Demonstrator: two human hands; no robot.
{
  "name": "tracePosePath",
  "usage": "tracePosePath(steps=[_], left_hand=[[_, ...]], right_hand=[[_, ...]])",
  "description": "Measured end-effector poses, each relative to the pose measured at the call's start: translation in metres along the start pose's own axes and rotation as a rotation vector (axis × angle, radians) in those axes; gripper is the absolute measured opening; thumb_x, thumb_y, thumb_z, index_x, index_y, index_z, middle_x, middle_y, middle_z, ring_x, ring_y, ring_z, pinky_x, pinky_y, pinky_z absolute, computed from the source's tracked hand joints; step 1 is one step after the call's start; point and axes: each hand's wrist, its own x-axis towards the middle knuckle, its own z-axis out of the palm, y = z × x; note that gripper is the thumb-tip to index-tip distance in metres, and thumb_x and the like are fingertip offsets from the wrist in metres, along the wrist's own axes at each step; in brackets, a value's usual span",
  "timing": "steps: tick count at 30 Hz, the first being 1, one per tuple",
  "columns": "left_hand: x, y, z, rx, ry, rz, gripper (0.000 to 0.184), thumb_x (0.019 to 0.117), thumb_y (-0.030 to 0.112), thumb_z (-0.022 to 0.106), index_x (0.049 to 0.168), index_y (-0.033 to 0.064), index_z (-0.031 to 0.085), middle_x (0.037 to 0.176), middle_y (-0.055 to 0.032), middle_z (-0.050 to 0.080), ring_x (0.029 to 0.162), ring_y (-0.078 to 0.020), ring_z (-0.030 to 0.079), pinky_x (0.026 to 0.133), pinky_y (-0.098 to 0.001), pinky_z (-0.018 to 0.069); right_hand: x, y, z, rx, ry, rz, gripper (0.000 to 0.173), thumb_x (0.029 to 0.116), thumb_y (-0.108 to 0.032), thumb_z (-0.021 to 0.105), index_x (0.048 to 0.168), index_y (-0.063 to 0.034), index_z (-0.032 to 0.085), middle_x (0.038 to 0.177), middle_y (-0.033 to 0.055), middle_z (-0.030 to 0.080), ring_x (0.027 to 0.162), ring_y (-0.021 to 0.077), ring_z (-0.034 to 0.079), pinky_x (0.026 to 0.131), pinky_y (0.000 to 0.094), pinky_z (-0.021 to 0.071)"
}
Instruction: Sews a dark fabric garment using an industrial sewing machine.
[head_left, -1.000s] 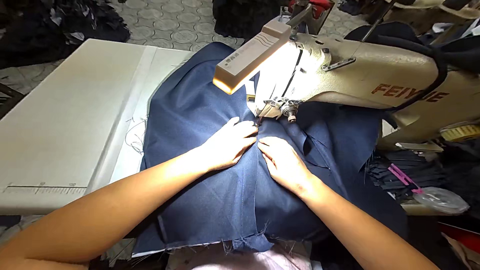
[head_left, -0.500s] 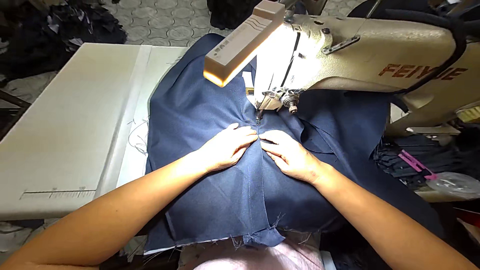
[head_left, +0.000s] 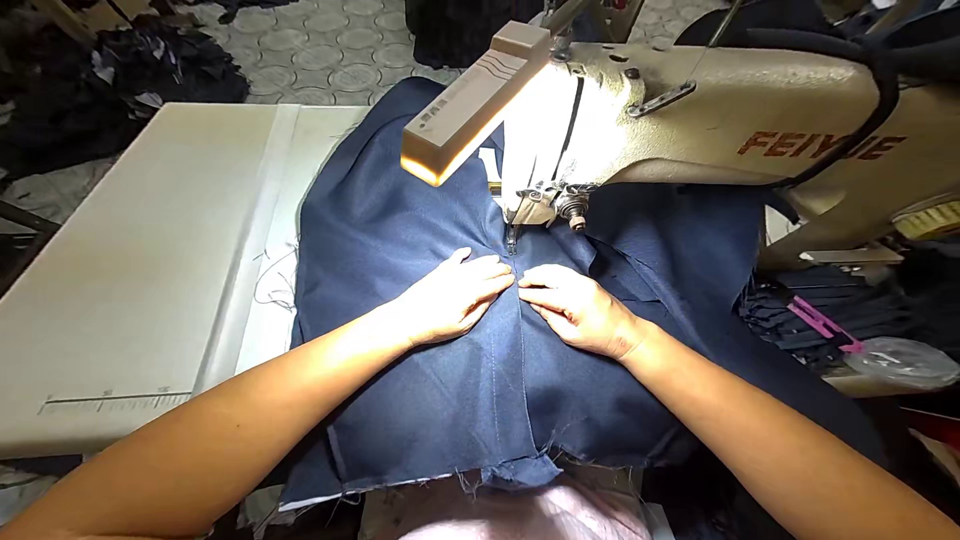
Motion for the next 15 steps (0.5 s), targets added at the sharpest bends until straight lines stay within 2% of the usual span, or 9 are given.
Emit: tracePosePath(steps=[8,11,13,15], left_hand=[[0.008,-0.013,-0.004,-0.033,-0.034,-0.027,0.043,0.1036,0.018,0.041,0.136,0.0039,0.064,0.143,-0.0141,0.062,0.140,-0.0333,0.052,0.112,-0.0694,0.0326],[0.012,-0.009,-0.009,0.029,-0.060,-0.083,0.042,0.1042,0.019,0.042,0.137,0.0070,0.065,0.143,-0.0136,0.061,0.141,-0.0360,0.051,0.112,-0.0714,0.0297],[0.012,0.005,-0.014,0.092,-0.076,-0.128,0.041,0.1041,0.020,0.042,0.135,0.0073,0.066,0.143,-0.0129,0.062,0.141,-0.0360,0.051,0.113,-0.0721,0.0279],[0.004,0.014,-0.010,0.060,-0.063,-0.147,0.044,0.1045,0.022,0.041,0.138,0.0058,0.064,0.145,-0.0127,0.060,0.142,-0.0322,0.050,0.117,-0.0672,0.0274]], right_hand=[[0.008,0.016,-0.001,0.004,-0.029,-0.009,0.028,0.0916,-0.004,0.056,0.107,0.0007,0.078,0.113,0.0171,0.073,0.115,0.0288,0.067,0.104,0.0373,0.0509],[0.012,0.009,-0.003,-0.054,-0.066,0.099,0.029,0.0929,-0.004,0.055,0.111,-0.0008,0.078,0.119,0.0159,0.072,0.119,0.0290,0.066,0.107,0.0395,0.0497],[0.014,-0.011,-0.005,-0.144,-0.134,0.231,0.032,0.0952,-0.006,0.054,0.119,-0.0010,0.075,0.127,0.0155,0.070,0.126,0.0293,0.063,0.109,0.0420,0.0484],[0.008,-0.023,0.000,-0.162,-0.132,0.282,0.037,0.0981,-0.009,0.050,0.126,0.0007,0.071,0.135,0.0163,0.067,0.133,0.0315,0.059,0.113,0.0434,0.0446]])
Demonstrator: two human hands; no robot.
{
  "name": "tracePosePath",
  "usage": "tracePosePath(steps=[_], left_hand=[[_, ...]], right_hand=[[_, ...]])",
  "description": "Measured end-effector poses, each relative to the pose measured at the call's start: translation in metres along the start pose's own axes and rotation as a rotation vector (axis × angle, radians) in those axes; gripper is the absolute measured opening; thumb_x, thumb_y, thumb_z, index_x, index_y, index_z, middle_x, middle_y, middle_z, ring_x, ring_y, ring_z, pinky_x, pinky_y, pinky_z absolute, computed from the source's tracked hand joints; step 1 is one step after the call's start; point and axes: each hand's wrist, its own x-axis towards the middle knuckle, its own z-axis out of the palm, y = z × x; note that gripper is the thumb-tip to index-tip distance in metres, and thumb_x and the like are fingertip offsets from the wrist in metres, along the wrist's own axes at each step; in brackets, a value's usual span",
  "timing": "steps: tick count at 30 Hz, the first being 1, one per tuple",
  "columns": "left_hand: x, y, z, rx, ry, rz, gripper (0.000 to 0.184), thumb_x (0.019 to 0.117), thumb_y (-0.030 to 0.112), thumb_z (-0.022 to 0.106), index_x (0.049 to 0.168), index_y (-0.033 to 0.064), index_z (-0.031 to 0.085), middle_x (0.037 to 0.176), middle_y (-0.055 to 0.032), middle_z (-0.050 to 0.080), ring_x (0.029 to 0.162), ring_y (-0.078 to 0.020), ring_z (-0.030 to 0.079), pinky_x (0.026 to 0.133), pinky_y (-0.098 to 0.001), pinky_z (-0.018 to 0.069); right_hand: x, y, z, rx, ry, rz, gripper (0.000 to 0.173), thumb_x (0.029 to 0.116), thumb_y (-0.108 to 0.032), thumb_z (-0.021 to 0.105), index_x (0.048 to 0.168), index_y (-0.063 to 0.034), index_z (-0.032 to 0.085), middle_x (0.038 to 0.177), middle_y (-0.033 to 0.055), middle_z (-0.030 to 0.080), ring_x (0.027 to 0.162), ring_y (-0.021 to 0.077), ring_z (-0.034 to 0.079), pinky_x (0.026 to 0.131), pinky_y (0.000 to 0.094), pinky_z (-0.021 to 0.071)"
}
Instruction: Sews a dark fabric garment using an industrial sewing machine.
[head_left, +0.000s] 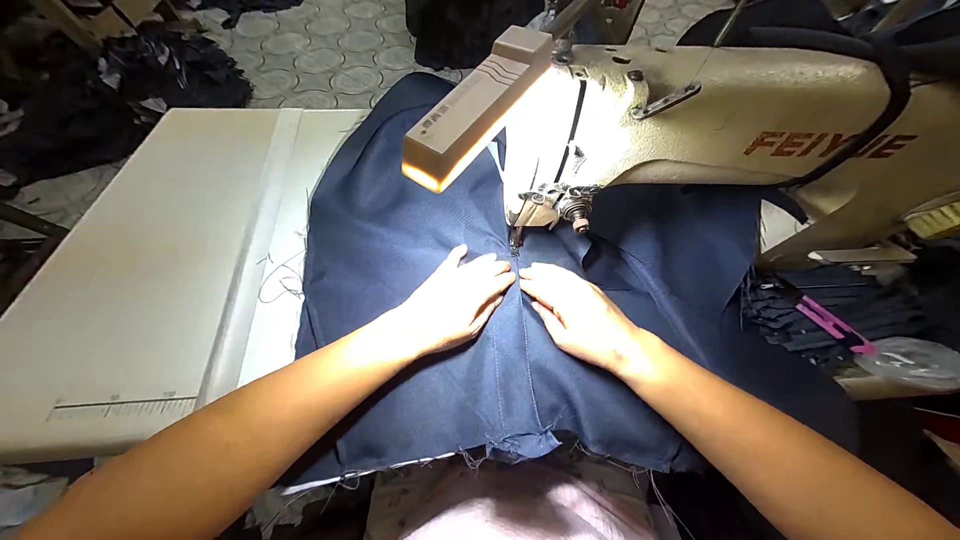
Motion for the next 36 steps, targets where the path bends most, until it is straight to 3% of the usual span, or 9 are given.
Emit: tracePosePath(steps=[4,8,11,15,27,30,33,36], left_hand=[[-0.012,-0.006,0.008,-0.168,0.088,0.014,0.045,0.1050,0.021,0.040,0.139,0.0031,0.062,0.146,-0.0127,0.060,0.141,-0.0281,0.052,0.119,-0.0595,0.0302],[-0.009,-0.007,0.006,-0.187,0.099,0.037,0.043,0.1042,0.019,0.041,0.137,0.0032,0.065,0.143,-0.0115,0.063,0.140,-0.0278,0.054,0.119,-0.0595,0.0313],[-0.007,-0.009,0.006,-0.160,0.047,0.046,0.046,0.1052,0.023,0.040,0.140,0.0052,0.062,0.147,-0.0105,0.059,0.143,-0.0273,0.050,0.119,-0.0614,0.0282],[-0.006,-0.012,0.007,-0.103,-0.006,0.082,0.047,0.1048,0.025,0.038,0.141,0.0085,0.062,0.150,-0.0113,0.056,0.145,-0.0295,0.047,0.118,-0.0657,0.0271],[0.002,-0.022,0.007,-0.076,-0.010,0.057,0.048,0.1053,0.025,0.037,0.144,0.0084,0.059,0.152,-0.0113,0.055,0.146,-0.0306,0.046,0.116,-0.0686,0.0274],[0.004,-0.015,0.004,-0.028,-0.015,-0.022,0.046,0.1059,0.028,0.039,0.144,0.0121,0.060,0.151,-0.0103,0.055,0.146,-0.0350,0.045,0.113,-0.0748,0.0245],[-0.002,0.010,0.000,0.009,-0.023,-0.128,0.049,0.1050,0.034,0.040,0.144,0.0122,0.060,0.151,-0.0089,0.055,0.146,-0.0367,0.043,0.110,-0.0790,0.0237],[-0.010,0.011,0.005,-0.050,-0.032,-0.159,0.053,0.1058,0.042,0.037,0.148,0.0174,0.056,0.156,-0.0034,0.051,0.151,-0.0308,0.037,0.114,-0.0777,0.0178]], right_hand=[[-0.008,0.011,0.002,0.105,-0.018,-0.146,0.041,0.0973,-0.007,0.044,0.129,-0.0015,0.070,0.138,0.0134,0.066,0.138,0.0332,0.054,0.119,0.0471,0.0377],[-0.006,0.019,0.000,0.139,-0.080,-0.202,0.043,0.0970,-0.008,0.042,0.129,-0.0041,0.071,0.139,0.0116,0.066,0.141,0.0338,0.051,0.120,0.0523,0.0346],[-0.007,0.022,0.000,0.135,-0.027,-0.232,0.041,0.0945,-0.006,0.045,0.123,-0.0031,0.074,0.134,0.0124,0.069,0.137,0.0340,0.056,0.118,0.0519,0.0383],[-0.007,0.021,0.006,0.110,0.155,-0.253,0.028,0.0932,-0.007,0.055,0.107,-0.0019,0.079,0.114,0.0126,0.075,0.115,0.0271,0.068,0.105,0.0390,0.0507],[0.007,0.034,0.004,0.137,0.119,-0.275,0.030,0.0921,-0.006,0.054,0.108,-0.0007,0.079,0.115,0.0157,0.073,0.115,0.0283,0.067,0.103,0.0379,0.0506],[0.008,0.030,0.003,0.093,0.074,-0.149,0.031,0.0939,-0.008,0.053,0.112,-0.0046,0.079,0.121,0.0129,0.072,0.121,0.0290,0.064,0.105,0.0451,0.0488],[0.005,0.014,-0.003,0.033,-0.034,0.057,0.034,0.0989,-0.012,0.050,0.122,-0.0114,0.075,0.136,0.0104,0.066,0.137,0.0346,0.053,0.104,0.0633,0.0431],[0.001,0.019,0.000,0.053,-0.005,0.046,0.036,0.0978,-0.013,0.049,0.122,-0.0129,0.076,0.136,0.0103,0.067,0.136,0.0362,0.054,0.102,0.0649,0.0435]])
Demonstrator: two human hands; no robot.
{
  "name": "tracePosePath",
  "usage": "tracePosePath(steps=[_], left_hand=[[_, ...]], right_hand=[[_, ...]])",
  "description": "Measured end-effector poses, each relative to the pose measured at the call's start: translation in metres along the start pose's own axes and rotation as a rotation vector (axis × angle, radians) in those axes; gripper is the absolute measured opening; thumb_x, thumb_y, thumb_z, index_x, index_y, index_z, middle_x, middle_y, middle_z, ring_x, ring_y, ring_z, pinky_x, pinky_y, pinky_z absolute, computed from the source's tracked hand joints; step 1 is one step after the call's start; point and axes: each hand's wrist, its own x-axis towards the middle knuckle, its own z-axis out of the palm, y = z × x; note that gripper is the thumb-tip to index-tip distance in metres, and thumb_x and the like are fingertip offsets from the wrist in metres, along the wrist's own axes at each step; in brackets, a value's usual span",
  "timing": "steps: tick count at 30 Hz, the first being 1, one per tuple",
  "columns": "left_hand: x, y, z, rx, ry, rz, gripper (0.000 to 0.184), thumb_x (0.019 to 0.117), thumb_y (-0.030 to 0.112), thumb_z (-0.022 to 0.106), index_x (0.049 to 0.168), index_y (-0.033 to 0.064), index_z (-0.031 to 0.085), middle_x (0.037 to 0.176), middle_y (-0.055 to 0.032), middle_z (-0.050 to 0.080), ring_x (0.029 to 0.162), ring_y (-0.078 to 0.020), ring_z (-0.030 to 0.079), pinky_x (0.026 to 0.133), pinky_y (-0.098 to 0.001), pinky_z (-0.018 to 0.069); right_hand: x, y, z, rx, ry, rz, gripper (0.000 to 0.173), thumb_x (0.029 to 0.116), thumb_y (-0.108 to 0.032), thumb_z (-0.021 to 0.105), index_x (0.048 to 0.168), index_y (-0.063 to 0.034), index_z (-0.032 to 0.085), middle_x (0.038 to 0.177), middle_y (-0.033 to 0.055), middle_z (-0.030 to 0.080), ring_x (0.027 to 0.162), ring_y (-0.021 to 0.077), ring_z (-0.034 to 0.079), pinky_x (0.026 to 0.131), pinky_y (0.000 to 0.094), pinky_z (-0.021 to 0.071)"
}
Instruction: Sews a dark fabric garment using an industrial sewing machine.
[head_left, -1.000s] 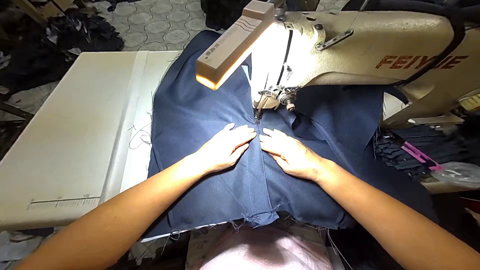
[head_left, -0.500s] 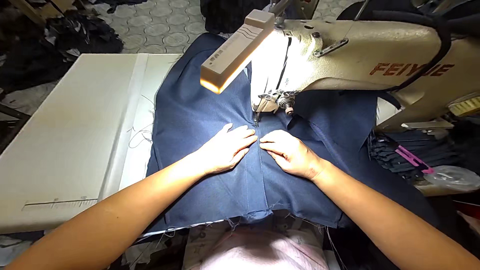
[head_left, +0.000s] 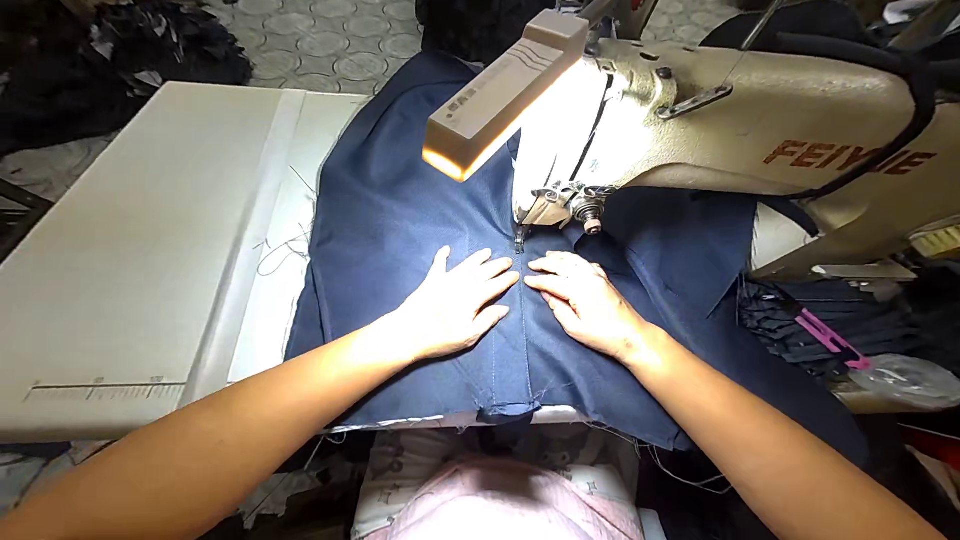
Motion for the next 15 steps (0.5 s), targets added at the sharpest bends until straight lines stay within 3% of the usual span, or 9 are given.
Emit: tracePosePath(steps=[15], left_hand=[[0.016,-0.015,-0.003,0.002,-0.033,-0.003,0.053,0.1061,0.041,0.039,0.151,0.0180,0.054,0.159,-0.0037,0.048,0.152,-0.0317,0.035,0.115,-0.0768,0.0157]], right_hand=[[0.016,0.023,-0.002,0.039,0.032,-0.073,0.034,0.0980,-0.012,0.051,0.120,-0.0114,0.077,0.134,0.0095,0.068,0.134,0.0341,0.055,0.106,0.0592,0.0445]])
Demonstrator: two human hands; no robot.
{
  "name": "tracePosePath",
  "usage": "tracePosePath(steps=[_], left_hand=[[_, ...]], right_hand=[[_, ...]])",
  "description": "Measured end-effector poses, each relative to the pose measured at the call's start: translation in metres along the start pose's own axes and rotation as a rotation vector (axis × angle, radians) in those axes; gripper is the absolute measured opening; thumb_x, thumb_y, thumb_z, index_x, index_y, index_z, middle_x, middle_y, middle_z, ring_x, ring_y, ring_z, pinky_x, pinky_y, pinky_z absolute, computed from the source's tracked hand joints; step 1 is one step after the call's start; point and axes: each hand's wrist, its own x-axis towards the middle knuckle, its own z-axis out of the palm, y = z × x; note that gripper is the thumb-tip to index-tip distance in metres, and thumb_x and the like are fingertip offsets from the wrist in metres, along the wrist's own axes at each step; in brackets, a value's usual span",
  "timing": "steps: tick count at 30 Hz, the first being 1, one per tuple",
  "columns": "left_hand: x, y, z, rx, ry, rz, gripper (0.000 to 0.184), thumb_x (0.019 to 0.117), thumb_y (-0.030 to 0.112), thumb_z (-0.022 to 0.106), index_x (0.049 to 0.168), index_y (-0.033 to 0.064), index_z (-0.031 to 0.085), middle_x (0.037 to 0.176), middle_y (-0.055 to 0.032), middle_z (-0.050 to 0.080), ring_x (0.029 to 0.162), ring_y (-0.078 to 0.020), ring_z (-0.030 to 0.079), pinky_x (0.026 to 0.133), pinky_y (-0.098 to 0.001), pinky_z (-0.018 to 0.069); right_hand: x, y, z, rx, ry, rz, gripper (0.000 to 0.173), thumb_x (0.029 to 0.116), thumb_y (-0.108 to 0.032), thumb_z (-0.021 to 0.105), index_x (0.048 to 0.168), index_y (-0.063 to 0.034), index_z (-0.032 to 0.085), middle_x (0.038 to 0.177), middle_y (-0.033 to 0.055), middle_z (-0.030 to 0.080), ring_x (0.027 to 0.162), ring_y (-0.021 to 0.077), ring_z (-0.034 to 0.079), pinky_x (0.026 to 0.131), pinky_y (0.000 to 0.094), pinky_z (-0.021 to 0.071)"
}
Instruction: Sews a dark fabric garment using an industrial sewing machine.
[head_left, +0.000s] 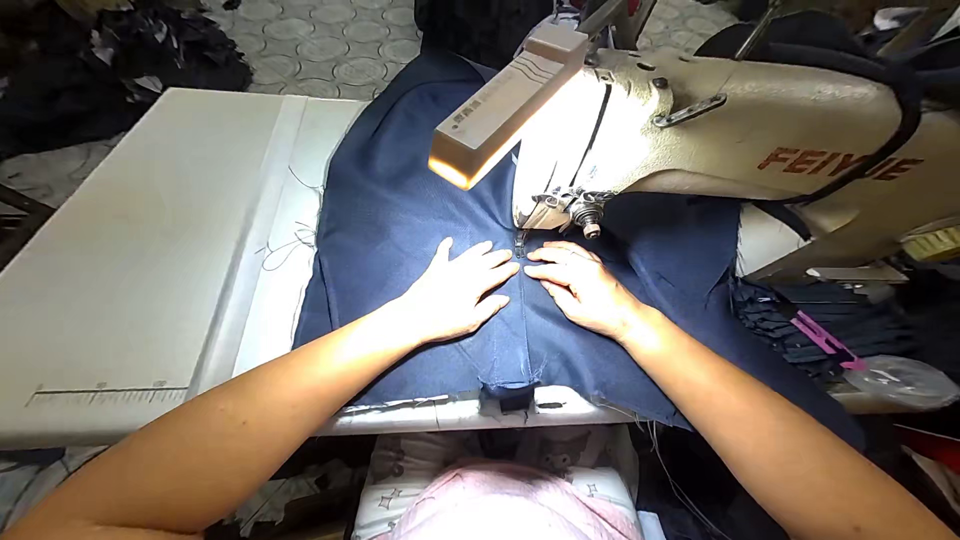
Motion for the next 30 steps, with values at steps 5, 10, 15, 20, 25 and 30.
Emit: tracePosePath(steps=[5,10,15,20,25,30], left_hand=[[0.002,-0.002,-0.002,-0.006,-0.008,0.005,0.053,0.1061,0.042,0.040,0.151,0.0172,0.054,0.159,-0.0047,0.048,0.152,-0.0323,0.035,0.114,-0.0773,0.0160],[0.002,-0.002,-0.003,0.001,-0.010,0.030,0.054,0.1053,0.044,0.041,0.150,0.0173,0.055,0.158,-0.0056,0.048,0.151,-0.0330,0.036,0.114,-0.0776,0.0176],[0.011,-0.028,-0.033,0.048,-0.063,-0.191,0.053,0.1055,0.051,0.044,0.149,0.0234,0.055,0.165,-0.0111,0.036,0.152,-0.0460,0.028,0.111,-0.0797,0.0196],[0.005,-0.033,-0.047,0.211,-0.174,-0.582,0.074,0.1031,0.066,0.037,0.164,0.0246,0.028,0.164,-0.0323,0.022,0.146,-0.0614,0.024,0.109,-0.0761,0.0286],[-0.012,0.059,-0.049,0.210,-0.349,-0.770,0.097,0.0957,0.074,0.046,0.167,0.0207,0.008,0.134,-0.0463,0.047,0.105,-0.0611,0.059,0.082,-0.0673,0.0504],[-0.023,0.075,-0.053,0.254,-0.275,-0.312,0.067,0.1052,0.056,0.042,0.130,-0.0040,0.058,0.076,-0.0136,0.066,0.078,-0.0349,0.070,0.066,-0.0499,0.0546]], right_hand=[[0.001,-0.015,-0.008,-0.117,-0.104,0.099,0.036,0.1007,-0.011,0.052,0.129,-0.0137,0.073,0.142,0.0102,0.063,0.138,0.0344,0.053,0.110,0.0618,0.0398],[-0.020,-0.073,-0.035,-0.269,-0.063,0.184,0.023,0.0982,-0.015,0.061,0.107,-0.0025,0.078,0.117,0.0154,0.072,0.116,0.0323,0.067,0.102,0.0534,0.0513],[-0.057,-0.100,-0.075,-0.238,0.107,0.351,0.037,0.0973,-0.029,0.056,0.118,-0.0062,0.077,0.085,0.0065,0.075,0.072,0.0183,0.070,0.066,0.0395,0.0593],[-0.024,-0.105,-0.074,-0.306,-0.534,0.840,0.085,0.1012,-0.058,0.054,0.153,0.0072,0.038,0.120,0.0284,0.066,0.110,0.0442,0.066,0.094,0.0590,0.0511],[0.018,-0.065,-0.050,-0.428,-0.558,0.826,0.057,0.1071,-0.037,0.051,0.132,0.0141,0.056,0.140,0.0337,0.050,0.121,0.0497,0.058,0.094,0.0601,0.0516],[0.049,-0.024,-0.053,-0.377,-0.545,0.725,0.039,0.1092,-0.023,0.046,0.126,0.0081,0.063,0.139,0.0287,0.055,0.132,0.0472,0.052,0.105,0.0641,0.0430]])
